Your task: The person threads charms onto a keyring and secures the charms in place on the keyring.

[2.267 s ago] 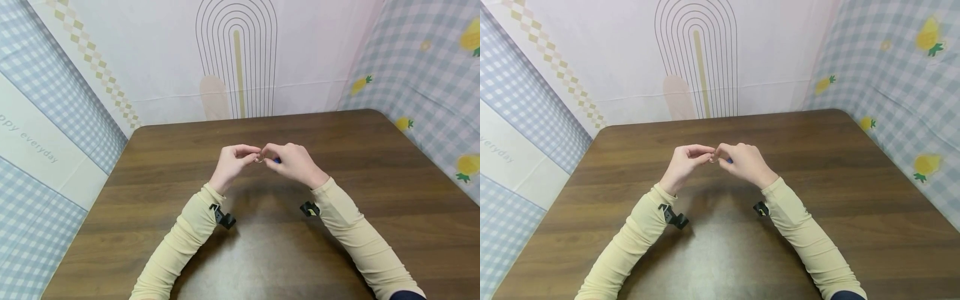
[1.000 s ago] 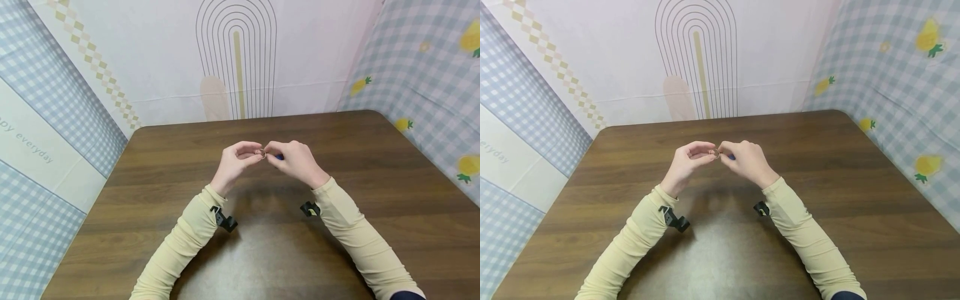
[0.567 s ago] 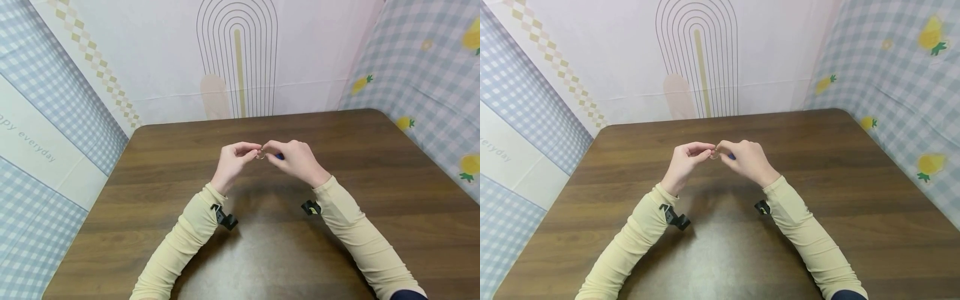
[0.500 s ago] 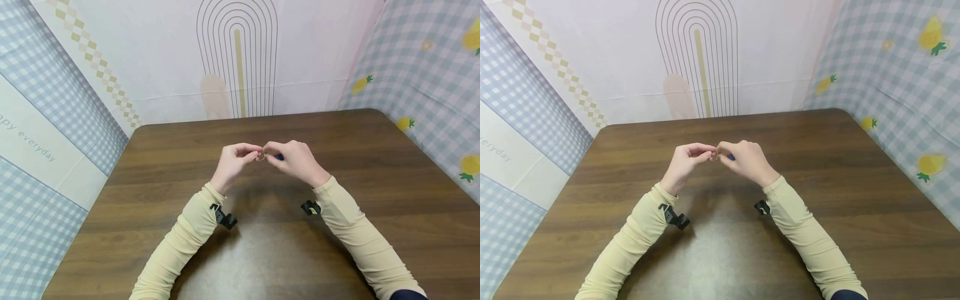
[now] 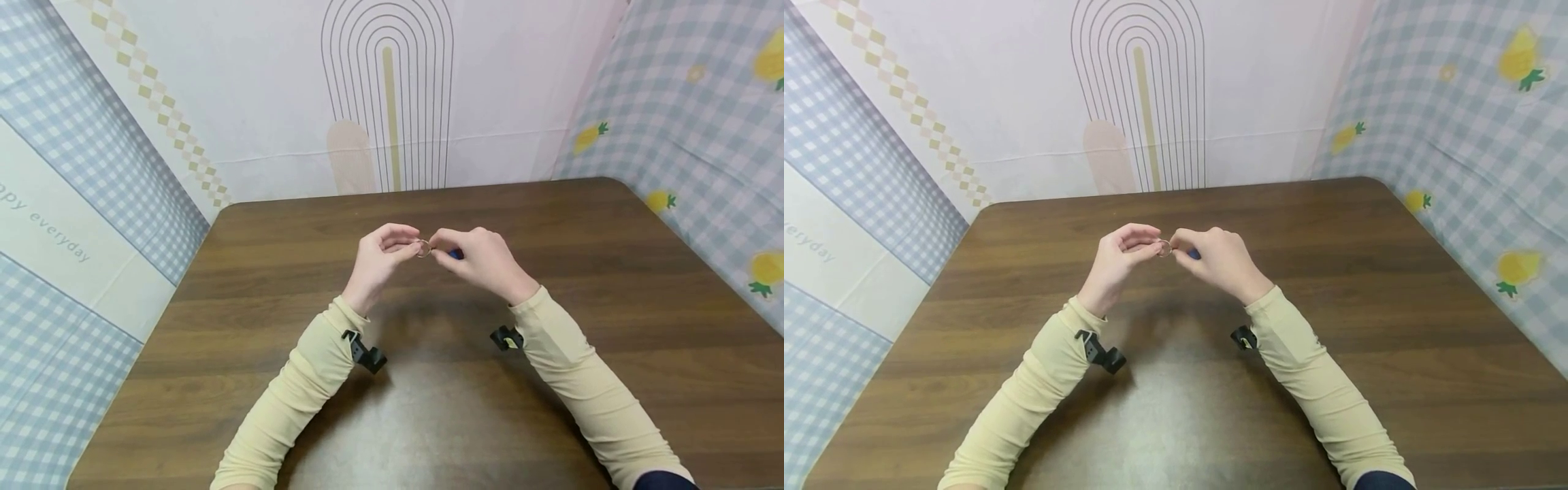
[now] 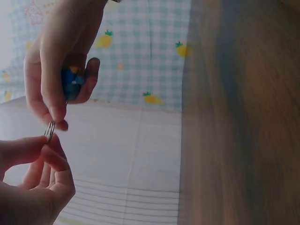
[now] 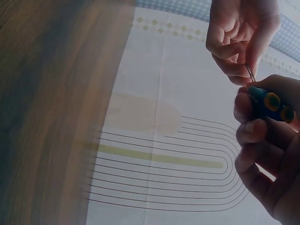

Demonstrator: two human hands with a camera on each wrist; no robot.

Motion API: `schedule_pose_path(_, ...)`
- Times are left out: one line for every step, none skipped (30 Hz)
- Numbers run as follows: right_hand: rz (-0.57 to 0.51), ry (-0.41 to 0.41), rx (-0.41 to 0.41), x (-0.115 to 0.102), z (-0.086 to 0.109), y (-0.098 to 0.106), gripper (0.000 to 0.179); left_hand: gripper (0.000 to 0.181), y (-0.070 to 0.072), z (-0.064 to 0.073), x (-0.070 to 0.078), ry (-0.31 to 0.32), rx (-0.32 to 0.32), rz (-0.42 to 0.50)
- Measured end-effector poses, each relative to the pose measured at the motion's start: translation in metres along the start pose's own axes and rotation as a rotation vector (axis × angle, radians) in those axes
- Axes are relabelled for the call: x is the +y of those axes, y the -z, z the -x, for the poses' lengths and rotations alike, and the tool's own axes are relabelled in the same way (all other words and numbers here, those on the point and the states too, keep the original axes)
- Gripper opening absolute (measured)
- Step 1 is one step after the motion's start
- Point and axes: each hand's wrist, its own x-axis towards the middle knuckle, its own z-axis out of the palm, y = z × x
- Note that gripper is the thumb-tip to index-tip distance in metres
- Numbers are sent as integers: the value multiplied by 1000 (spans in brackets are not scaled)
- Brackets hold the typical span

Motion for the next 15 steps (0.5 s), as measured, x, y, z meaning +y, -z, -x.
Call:
schedule_pose_path(-11, -9, -28, 0, 0, -1, 6, 22, 2, 0, -2, -2, -7, -28)
schedule_pose_path(-23, -15, -57, 1, 0, -2, 5, 21, 4, 0, -3, -3, -21, -59)
schedule_pose_path(-37, -19, -84, 1, 0, -3, 5, 19, 6, -1, -5, -4, -36, -93)
schedule_pose_path(-52, -19, -109, 2, -1, -5, 5, 17, 7, -1, -6, -8, -55, -128)
schedule_pose_path(-66, -14, -132, 3, -1, -6, 5, 16, 9, -1, -7, -14, -72, -163)
schedule_pose_path(-81, -6, -150, 3, -2, -6, 6, 15, 11, -1, -7, -21, -91, -191)
schedule_pose_path(-97, 2, -166, 4, -3, -7, 6, 14, 12, -2, -7, -27, -110, -213)
schedule_pose_path(-111, 11, -181, 5, -4, -8, 7, 14, 14, -3, -7, -32, -130, -233)
schedule_pose_path(-124, 16, -200, 6, -4, -8, 7, 14, 15, -4, -7, -33, -149, -251)
schedule_pose_path(-136, 18, -224, 8, -5, -8, 7, 13, 16, -5, -6, -30, -169, -275)
schedule_pose_path(-150, 17, -253, 9, -6, -9, 7, 13, 17, -6, -6, -20, -190, -306)
schedule_pose_path(-166, 10, -288, 11, -6, -10, 5, 12, 18, -8, -6, -12, -214, -349)
schedule_pose_path(-180, 0, -328, 13, -6, -11, 4, 12, 19, -9, -7, 3, -240, -403)
schedule_pose_path(-191, -12, -372, 15, -6, -13, 3, 12, 19, -11, -8, 19, -268, -468)
schedule_pose_path(-200, -24, -420, 18, -6, -16, 3, 12, 20, -12, -9, 32, -300, -533)
